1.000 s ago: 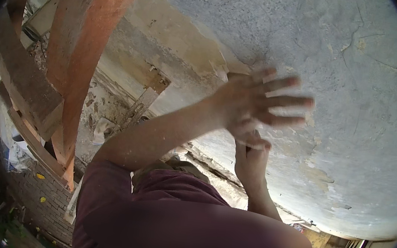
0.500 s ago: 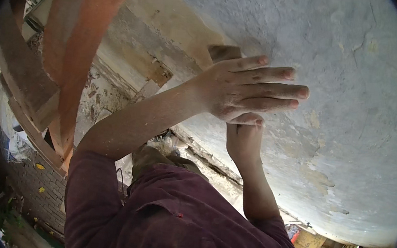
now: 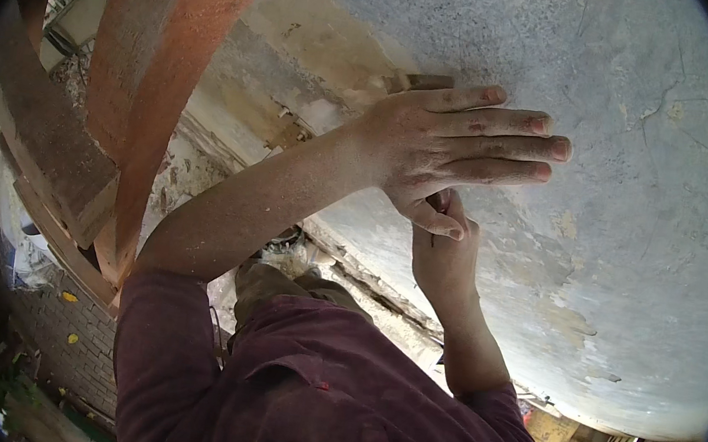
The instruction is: The person scrapes old paint or plaster from an exterior wall using a putty knife.
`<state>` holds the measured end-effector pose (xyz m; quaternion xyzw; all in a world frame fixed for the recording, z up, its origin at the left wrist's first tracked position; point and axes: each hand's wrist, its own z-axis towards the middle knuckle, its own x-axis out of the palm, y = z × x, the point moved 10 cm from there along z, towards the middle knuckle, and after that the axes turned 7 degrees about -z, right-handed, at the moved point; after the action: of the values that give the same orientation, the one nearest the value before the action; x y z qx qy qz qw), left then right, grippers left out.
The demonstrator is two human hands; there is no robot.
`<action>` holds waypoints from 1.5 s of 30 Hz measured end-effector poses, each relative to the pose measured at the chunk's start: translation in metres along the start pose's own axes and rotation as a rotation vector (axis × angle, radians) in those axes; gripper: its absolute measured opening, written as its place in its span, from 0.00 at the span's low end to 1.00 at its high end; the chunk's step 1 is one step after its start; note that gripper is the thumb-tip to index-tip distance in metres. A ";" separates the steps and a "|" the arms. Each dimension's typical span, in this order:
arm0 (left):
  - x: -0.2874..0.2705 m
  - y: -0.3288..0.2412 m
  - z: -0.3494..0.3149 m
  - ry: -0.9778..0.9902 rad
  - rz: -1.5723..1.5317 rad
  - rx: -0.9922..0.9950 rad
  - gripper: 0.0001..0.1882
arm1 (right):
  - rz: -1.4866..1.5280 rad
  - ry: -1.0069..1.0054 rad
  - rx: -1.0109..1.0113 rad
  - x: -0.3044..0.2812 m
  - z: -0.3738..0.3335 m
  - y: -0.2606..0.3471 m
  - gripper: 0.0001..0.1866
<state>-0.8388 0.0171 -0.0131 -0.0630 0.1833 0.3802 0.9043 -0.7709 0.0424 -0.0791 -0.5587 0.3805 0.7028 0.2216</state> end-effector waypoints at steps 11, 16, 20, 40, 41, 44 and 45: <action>0.000 0.017 -0.011 0.044 0.107 -0.061 0.50 | -0.001 -0.027 -0.074 -0.011 0.011 0.021 0.08; 0.021 0.007 -0.016 -0.102 -0.061 -0.081 0.49 | 0.016 -0.028 -0.071 -0.033 -0.001 0.016 0.08; 0.000 0.010 -0.004 -0.161 0.123 -0.059 0.48 | -0.076 -0.044 -0.062 -0.025 0.004 0.004 0.08; 0.015 -0.015 -0.031 -0.372 0.031 -0.078 0.43 | -0.157 0.026 0.054 0.000 -0.031 -0.022 0.12; 0.014 -0.011 -0.034 -0.417 -0.054 -0.120 0.46 | -0.196 0.010 0.045 -0.008 -0.030 -0.017 0.12; 0.015 -0.014 -0.038 -0.468 -0.068 -0.120 0.44 | -0.154 0.004 0.048 -0.021 -0.043 -0.017 0.14; 0.018 -0.013 -0.038 -0.437 -0.050 -0.096 0.44 | -0.152 -0.005 0.045 -0.019 -0.039 -0.021 0.14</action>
<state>-0.8284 0.0104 -0.0551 -0.0267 -0.0371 0.3707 0.9276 -0.7263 0.0271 -0.0706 -0.5790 0.3521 0.6766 0.2881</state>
